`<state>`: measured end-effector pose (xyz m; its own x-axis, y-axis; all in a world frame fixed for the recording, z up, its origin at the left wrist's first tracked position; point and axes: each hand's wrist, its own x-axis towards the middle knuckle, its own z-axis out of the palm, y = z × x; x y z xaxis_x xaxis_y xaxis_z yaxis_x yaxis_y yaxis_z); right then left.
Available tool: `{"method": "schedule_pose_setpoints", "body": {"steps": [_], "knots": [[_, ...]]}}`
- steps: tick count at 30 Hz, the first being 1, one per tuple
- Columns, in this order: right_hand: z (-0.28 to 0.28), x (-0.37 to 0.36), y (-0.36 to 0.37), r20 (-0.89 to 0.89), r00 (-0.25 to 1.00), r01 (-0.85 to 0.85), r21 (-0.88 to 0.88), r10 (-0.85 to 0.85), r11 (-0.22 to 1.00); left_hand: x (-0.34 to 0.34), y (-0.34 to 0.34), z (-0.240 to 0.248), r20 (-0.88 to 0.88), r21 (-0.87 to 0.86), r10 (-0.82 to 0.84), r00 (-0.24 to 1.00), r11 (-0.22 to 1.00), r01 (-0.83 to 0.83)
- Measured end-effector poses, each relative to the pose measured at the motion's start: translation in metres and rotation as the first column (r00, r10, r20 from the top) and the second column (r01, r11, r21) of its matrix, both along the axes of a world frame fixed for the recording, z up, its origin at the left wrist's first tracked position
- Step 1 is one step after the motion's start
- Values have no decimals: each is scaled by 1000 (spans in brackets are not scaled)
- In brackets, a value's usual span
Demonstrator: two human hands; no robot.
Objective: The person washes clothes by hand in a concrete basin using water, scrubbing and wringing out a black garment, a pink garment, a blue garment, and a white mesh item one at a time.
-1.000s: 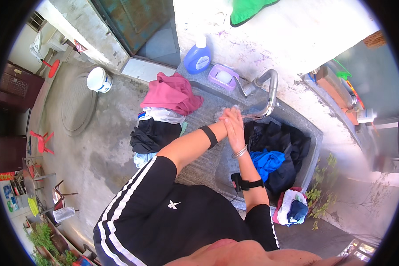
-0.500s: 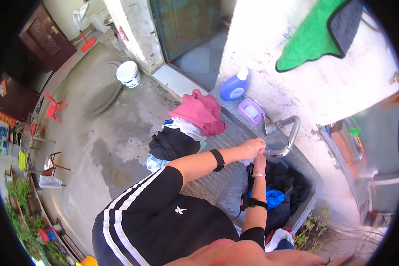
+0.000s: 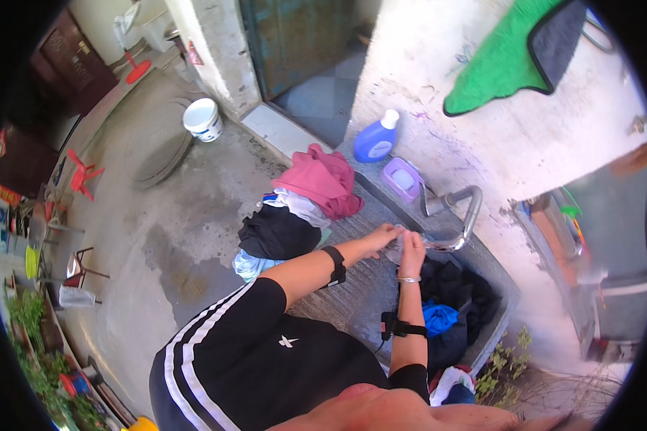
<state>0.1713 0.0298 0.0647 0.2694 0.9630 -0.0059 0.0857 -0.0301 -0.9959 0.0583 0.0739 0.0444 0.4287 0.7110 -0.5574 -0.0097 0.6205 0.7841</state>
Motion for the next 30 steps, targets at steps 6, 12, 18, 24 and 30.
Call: {"method": "schedule_pose_setpoints", "body": {"steps": [6, 12, 18, 24, 30], "knots": [[-20, -12, 2, 766, 619, -22, 237, -173, 971, 20, -11, -79, 469, -376, 212, 857, 926, -23], [-88, 58, 3, 413, 853, 376, -63, -319, 924, 35, -18, -6, 380, -112, 153, 912, 987, -119], [-60, 50, -6, -55, 998, -47, -308, 32, 950, 15, -2, -19, 379, -97, 218, 899, 976, -196], [-31, 44, 1, -639, 746, 254, 15, -186, 967, 6, 4, -26, 97, -45, 264, 960, 964, -261], [-11, -36, -11, 618, 786, -118, 169, -12, 978, -5, 11, -49, 704, -440, 77, 706, 828, 348]]}}
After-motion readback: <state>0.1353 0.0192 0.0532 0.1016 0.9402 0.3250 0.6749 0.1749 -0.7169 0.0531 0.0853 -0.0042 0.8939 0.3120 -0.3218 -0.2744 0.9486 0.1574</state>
